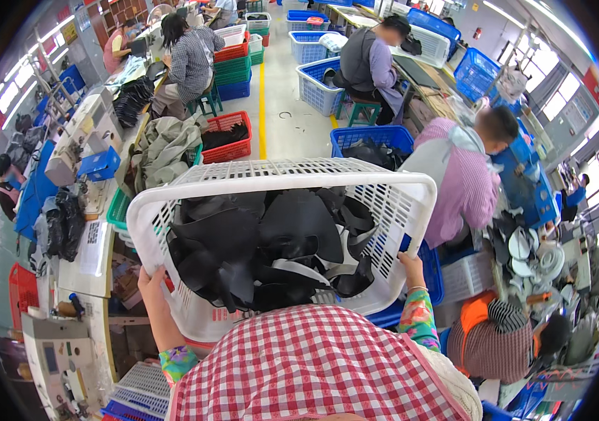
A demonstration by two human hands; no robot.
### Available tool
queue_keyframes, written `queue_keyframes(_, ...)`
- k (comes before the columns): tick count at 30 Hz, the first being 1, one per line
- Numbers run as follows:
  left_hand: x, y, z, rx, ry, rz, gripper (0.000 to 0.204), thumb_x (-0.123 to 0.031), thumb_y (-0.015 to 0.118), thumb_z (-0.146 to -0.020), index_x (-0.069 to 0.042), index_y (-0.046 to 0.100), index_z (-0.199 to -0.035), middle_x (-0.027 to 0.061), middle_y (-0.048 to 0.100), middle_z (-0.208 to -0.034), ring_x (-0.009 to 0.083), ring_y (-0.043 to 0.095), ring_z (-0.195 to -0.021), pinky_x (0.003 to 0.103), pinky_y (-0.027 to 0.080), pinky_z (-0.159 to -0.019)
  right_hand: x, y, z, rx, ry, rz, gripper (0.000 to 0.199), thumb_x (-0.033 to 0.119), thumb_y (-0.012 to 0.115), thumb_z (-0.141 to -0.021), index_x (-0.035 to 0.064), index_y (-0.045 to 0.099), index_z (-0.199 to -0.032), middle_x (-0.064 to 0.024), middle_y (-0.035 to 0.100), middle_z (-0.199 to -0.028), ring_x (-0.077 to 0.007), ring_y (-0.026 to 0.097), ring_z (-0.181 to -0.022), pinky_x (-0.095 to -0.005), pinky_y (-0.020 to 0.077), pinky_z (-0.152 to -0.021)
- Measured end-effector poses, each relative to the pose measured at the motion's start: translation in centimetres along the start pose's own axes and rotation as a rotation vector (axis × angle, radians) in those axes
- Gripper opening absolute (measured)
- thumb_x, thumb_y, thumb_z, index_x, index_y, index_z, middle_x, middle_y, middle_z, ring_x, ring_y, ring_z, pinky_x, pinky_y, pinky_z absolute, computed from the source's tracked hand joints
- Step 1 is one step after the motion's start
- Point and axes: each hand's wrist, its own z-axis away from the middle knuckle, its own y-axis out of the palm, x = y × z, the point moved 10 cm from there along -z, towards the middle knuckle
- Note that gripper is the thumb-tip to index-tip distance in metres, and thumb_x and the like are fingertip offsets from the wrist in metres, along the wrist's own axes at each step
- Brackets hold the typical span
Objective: The person carries a basket of black fabric parts to a workstation, then repeatedly picks up individual parts, places them on a work surface, and marks them with a pen. The person also handles a small plastic bag and places parts into a blue basket.
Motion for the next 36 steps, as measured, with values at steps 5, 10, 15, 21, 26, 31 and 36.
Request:
queue_keyframes(5, 3.0, 5.9, -10.4, -0.004, -0.046, 0.029, 0.026, -0.003, 0.067, -0.09, 0.0, 0.065, -0.116, 0.0005, 0.066, -0.095, 0.0091, 0.057, -0.078, 0.025, 0.044, -0.073, 5.0, 8.6, -12.5, 0.062, -0.025, 0.0, 0.029, 0.024, 0.077, -0.084, 0.0027, 0.07, -0.102, -0.0024, 0.067, -0.09, -0.0145, 0.06, -0.082, -0.03, 0.046, -0.077)
queue_keyframes(10, 3.9, 15.2, -25.6, 0.044, 0.019, 0.026, 0.028, -0.006, 0.068, -0.089, 0.0, 0.065, -0.116, -0.0006, 0.064, -0.094, 0.0096, 0.054, -0.081, 0.026, 0.043, -0.075, 11.2, 17.0, -25.4, -0.017, 0.002, -0.007, 0.032, 0.025, 0.079, -0.082, 0.0003, 0.07, -0.101, -0.0037, 0.07, -0.089, -0.0144, 0.062, -0.08, -0.0331, 0.0486, -0.074)
queue_keyframes(15, 2.8, 23.1, -39.4, 0.026, -0.02, -0.013, 0.025, -0.007, 0.07, -0.088, 0.0, 0.066, -0.112, -0.0009, 0.064, -0.09, 0.0099, 0.055, -0.079, 0.027, 0.042, -0.074, 19.5, 23.6, -35.7, -0.036, -0.043, 0.063, 0.031, 0.026, 0.078, -0.083, 0.0016, 0.07, -0.101, -0.0024, 0.069, -0.087, -0.0136, 0.061, -0.077, -0.0315, 0.048, -0.071)
queue_keyframes(21, 2.1, 32.0, -52.6, 0.017, -0.02, -0.033, 0.024, -0.007, 0.07, -0.088, -0.001, 0.066, -0.11, -0.0001, 0.065, -0.092, 0.0103, 0.056, -0.079, 0.027, 0.043, -0.074, 24.8, 31.4, -46.9, -0.077, -0.021, 0.02, 0.031, 0.025, 0.078, -0.085, 0.0025, 0.068, -0.103, -0.0018, 0.067, -0.088, -0.013, 0.06, -0.08, -0.0296, 0.047, -0.074)
queue_keyframes(26, 3.0, 40.6, -62.5, -0.013, -0.005, -0.028, 0.021, -0.006, 0.067, -0.088, 0.0, 0.064, -0.108, 0.0015, 0.064, -0.092, 0.0121, 0.056, -0.08, 0.027, 0.042, -0.074, 31.0, 39.6, -61.3, -0.006, -0.078, 0.029, 0.028, 0.024, 0.079, -0.084, 0.0032, 0.068, -0.1, -0.0009, 0.066, -0.088, -0.0112, 0.059, -0.08, -0.0291, 0.0461, -0.074)
queue_keyframes(31, 1.2, 50.2, -72.8, -0.064, -0.014, -0.027, 0.017, -0.006, 0.066, -0.089, 0.0, 0.064, -0.104, 0.0021, 0.062, -0.087, 0.0128, 0.056, -0.079, 0.028, 0.041, -0.073, 39.0, 47.3, -77.0, 0.017, -0.114, 0.07, 0.037, 0.024, 0.08, -0.081, -0.0017, 0.069, -0.106, -0.0042, 0.07, -0.089, -0.0127, 0.061, -0.079, -0.0309, 0.0484, -0.074)
queue_keyframes(36, -0.2, 57.1, -80.2, -0.092, 0.002, -0.058, 0.015, -0.007, 0.067, -0.089, -0.003, 0.065, -0.103, 0.0004, 0.064, -0.087, 0.0105, 0.057, -0.078, 0.025, 0.042, -0.074, 43.9, 52.6, -86.6, 0.032, -0.07, 0.125, 0.037, 0.024, 0.08, -0.081, 0.0003, 0.068, -0.106, -0.0048, 0.069, -0.092, -0.014, 0.062, -0.083, -0.0316, 0.0486, -0.077)
